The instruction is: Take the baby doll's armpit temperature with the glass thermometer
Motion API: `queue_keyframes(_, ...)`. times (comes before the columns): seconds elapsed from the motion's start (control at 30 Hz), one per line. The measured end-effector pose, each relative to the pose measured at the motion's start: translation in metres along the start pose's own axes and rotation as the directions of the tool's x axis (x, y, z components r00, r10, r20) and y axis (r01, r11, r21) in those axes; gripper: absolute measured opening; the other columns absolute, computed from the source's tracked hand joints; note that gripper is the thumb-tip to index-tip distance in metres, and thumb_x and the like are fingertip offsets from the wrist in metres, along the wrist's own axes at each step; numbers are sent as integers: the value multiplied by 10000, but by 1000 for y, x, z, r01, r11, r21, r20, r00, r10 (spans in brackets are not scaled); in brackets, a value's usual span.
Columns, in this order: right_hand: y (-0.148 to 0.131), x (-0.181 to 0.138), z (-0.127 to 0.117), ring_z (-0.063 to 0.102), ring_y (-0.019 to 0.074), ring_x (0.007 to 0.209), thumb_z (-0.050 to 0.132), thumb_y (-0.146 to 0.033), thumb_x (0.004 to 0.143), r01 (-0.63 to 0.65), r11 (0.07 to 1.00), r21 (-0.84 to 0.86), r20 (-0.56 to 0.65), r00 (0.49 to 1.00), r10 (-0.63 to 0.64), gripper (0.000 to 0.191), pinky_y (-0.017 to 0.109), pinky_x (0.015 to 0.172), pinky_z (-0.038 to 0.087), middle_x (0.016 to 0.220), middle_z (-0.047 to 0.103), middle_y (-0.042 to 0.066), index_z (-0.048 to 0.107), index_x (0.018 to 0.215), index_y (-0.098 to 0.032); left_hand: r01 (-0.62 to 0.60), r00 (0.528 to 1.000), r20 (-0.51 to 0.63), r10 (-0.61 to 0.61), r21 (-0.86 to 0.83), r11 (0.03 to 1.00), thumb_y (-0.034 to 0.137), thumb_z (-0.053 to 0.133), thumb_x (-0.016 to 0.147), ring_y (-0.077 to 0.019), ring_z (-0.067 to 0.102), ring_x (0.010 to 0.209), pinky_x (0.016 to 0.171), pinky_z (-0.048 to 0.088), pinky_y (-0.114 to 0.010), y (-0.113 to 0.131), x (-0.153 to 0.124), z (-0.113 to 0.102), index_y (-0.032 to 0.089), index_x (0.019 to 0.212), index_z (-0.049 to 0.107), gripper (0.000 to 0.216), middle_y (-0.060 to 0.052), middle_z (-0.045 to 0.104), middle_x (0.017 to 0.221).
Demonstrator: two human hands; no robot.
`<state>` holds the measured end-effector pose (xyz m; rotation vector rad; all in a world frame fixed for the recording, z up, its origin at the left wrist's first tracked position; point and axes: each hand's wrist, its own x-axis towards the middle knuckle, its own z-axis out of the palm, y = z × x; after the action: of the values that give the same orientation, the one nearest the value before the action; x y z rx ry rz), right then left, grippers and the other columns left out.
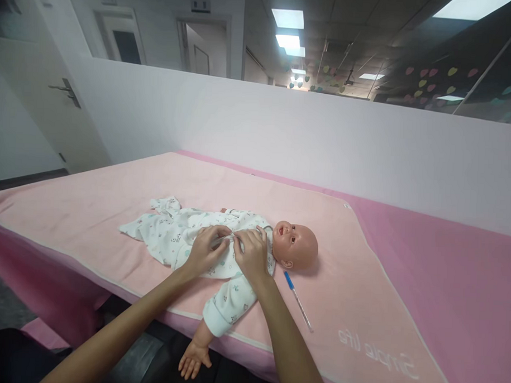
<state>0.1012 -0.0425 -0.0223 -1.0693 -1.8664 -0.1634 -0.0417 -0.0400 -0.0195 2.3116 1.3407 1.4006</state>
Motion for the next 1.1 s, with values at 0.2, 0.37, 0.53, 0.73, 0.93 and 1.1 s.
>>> queue_keyframes(0.2, 0, 0, 0, 573, 138, 803, 443, -183, 841, 2, 1000, 0, -1, 1000, -2, 147, 359, 961, 299, 802, 652, 5, 585, 818, -213, 57, 998, 27, -56, -51, 997, 220, 468, 790, -185, 574, 849, 822, 389, -364, 1, 1, -3, 221, 931, 529, 154, -4, 642, 895)
queue_keyframes(0.37, 1, 0, 1, 570, 143, 809, 443, -182, 843, 6, 1000, 8, 4, 1000, -6, 146, 360, 961, 296, 811, 655, 5, 585, 827, -213, 86, 996, 38, -82, -122, 989, 220, 485, 787, -180, 572, 837, 812, 411, -355, -3, 2, -2, 222, 938, 529, 157, -7, 638, 895)
queue_keyframes(0.53, 1, 0, 0, 568, 137, 808, 449, -177, 845, 1, 1000, 18, 15, 1000, -1, 136, 352, 960, 296, 811, 654, -2, 579, 827, -213, 125, 992, 49, -117, -231, 965, 232, 493, 792, -164, 579, 817, 794, 442, -328, -6, 2, -1, 213, 933, 529, 147, -9, 636, 874)
queue_keyframes(0.73, 0, 1, -2, 564, 138, 817, 443, -173, 854, -5, 1000, 21, 31, 1000, 5, 142, 352, 960, 296, 822, 651, -3, 578, 841, -213, 155, 988, 75, -137, -338, 928, 217, 496, 780, -157, 593, 798, 748, 467, -295, -7, 4, -2, 200, 932, 521, 155, -19, 630, 858)
queue_keyframes(0.93, 2, 0, 0, 557, 139, 831, 428, -150, 857, 2, 1000, 20, 26, 1000, -2, 174, 350, 957, 305, 840, 649, 2, 590, 864, -212, 118, 991, 94, -94, -292, 949, 202, 471, 777, -152, 564, 757, 736, 443, -292, -6, 4, -3, 193, 840, 551, 103, -11, 618, 823)
queue_keyframes(1.1, 2, 0, 1, 552, 139, 813, 430, -127, 845, 12, 999, 39, 9, 1000, -12, 189, 357, 952, 310, 822, 646, 3, 600, 863, -205, 81, 992, 114, -60, -190, 979, 195, 436, 787, -145, 533, 690, 747, 409, -303, -2, 5, -6, 191, 753, 568, 136, 10, 591, 712)
